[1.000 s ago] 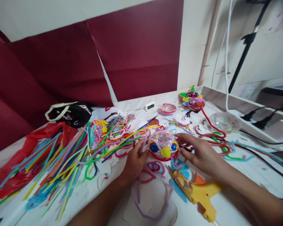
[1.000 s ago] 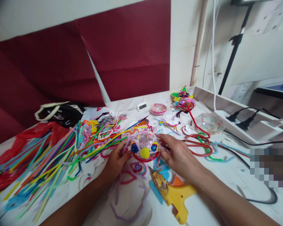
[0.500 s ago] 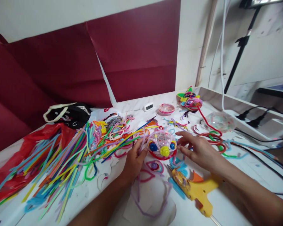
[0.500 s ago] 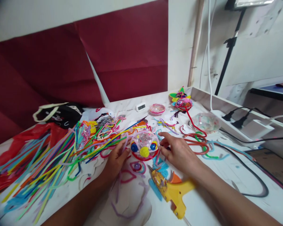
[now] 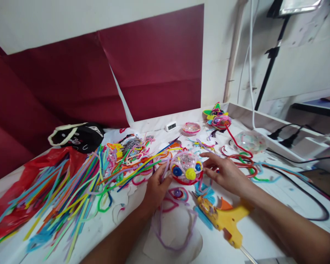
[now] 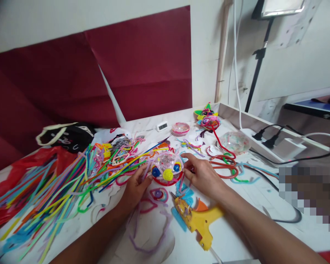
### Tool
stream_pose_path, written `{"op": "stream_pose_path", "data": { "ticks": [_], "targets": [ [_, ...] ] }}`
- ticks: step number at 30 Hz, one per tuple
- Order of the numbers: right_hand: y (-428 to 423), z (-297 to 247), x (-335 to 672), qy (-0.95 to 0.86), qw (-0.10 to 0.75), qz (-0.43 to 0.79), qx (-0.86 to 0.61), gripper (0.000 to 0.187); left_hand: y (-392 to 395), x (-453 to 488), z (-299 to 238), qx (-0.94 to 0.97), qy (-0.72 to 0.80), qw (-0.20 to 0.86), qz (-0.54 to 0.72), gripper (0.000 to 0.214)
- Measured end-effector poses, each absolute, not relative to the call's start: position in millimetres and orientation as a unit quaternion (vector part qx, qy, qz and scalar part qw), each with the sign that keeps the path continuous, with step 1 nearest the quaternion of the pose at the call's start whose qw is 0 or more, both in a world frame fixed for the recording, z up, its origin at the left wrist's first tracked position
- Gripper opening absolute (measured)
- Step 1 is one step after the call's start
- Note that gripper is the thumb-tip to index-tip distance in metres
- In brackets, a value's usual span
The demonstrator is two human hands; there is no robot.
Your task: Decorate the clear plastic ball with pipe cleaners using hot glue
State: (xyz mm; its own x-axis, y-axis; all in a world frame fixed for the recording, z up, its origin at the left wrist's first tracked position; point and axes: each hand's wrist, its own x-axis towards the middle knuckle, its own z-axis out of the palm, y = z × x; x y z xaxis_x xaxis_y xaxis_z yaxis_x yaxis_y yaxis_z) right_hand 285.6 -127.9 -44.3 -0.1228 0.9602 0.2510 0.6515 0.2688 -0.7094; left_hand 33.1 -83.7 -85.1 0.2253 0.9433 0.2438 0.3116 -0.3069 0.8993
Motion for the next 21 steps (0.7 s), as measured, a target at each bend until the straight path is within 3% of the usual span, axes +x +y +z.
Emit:
{"op": "stream_pose_path", "data": {
  "ticks": [21],
  "targets": [
    [-131, -40, 293, -0.73, 0.33, 0.196, -0.566, 0.039, -89, 34, -75, 0.705, 0.46, 0.36, 0.403, 0.046]
  ]
}}
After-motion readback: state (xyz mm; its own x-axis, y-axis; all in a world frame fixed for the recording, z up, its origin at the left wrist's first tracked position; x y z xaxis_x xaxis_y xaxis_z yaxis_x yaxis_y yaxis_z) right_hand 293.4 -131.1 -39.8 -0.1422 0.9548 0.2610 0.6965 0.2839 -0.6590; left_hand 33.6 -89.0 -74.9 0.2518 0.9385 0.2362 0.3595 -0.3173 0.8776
